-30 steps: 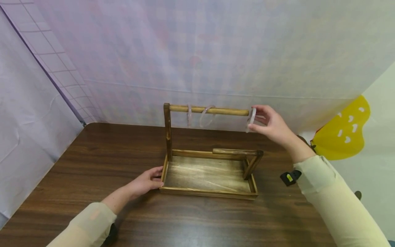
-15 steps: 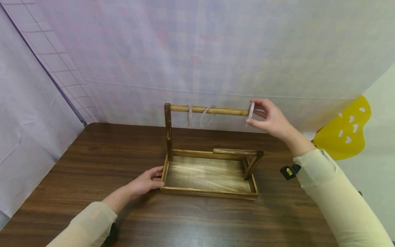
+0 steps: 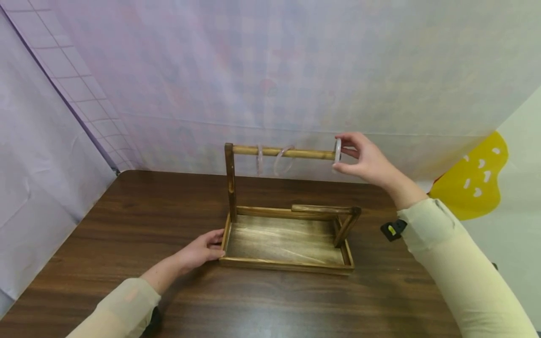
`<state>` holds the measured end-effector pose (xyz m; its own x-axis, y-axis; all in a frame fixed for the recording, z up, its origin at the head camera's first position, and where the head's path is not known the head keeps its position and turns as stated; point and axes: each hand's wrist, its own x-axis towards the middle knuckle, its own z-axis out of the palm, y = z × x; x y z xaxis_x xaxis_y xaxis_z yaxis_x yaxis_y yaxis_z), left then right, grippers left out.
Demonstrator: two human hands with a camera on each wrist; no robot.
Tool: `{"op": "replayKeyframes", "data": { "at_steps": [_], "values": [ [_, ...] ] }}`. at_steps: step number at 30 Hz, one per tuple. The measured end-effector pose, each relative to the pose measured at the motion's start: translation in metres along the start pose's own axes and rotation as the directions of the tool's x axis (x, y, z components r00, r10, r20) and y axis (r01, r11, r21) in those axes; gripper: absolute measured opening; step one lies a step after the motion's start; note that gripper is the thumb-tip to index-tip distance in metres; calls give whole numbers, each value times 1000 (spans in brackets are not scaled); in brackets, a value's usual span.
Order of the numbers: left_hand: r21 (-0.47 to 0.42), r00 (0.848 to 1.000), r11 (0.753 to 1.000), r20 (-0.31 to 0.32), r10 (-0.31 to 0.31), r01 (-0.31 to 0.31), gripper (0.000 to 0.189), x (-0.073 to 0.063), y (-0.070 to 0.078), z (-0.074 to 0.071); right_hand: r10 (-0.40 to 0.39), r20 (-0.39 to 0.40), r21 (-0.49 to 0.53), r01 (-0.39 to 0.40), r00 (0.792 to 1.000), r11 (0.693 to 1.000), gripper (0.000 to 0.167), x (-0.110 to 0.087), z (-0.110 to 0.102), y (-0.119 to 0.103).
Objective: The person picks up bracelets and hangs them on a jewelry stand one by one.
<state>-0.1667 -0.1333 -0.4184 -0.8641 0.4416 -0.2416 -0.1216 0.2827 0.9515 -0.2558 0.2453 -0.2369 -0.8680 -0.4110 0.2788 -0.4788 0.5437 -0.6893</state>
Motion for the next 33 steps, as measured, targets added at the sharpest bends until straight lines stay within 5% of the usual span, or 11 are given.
{"op": "replayKeyframes", "data": {
  "at_steps": [33],
  "values": [
    [14,1000,1000,-13,-10,10,66,2,-2,-2,-109,37,-146,113,993,983,60,18,17,-17]
  ]
}}
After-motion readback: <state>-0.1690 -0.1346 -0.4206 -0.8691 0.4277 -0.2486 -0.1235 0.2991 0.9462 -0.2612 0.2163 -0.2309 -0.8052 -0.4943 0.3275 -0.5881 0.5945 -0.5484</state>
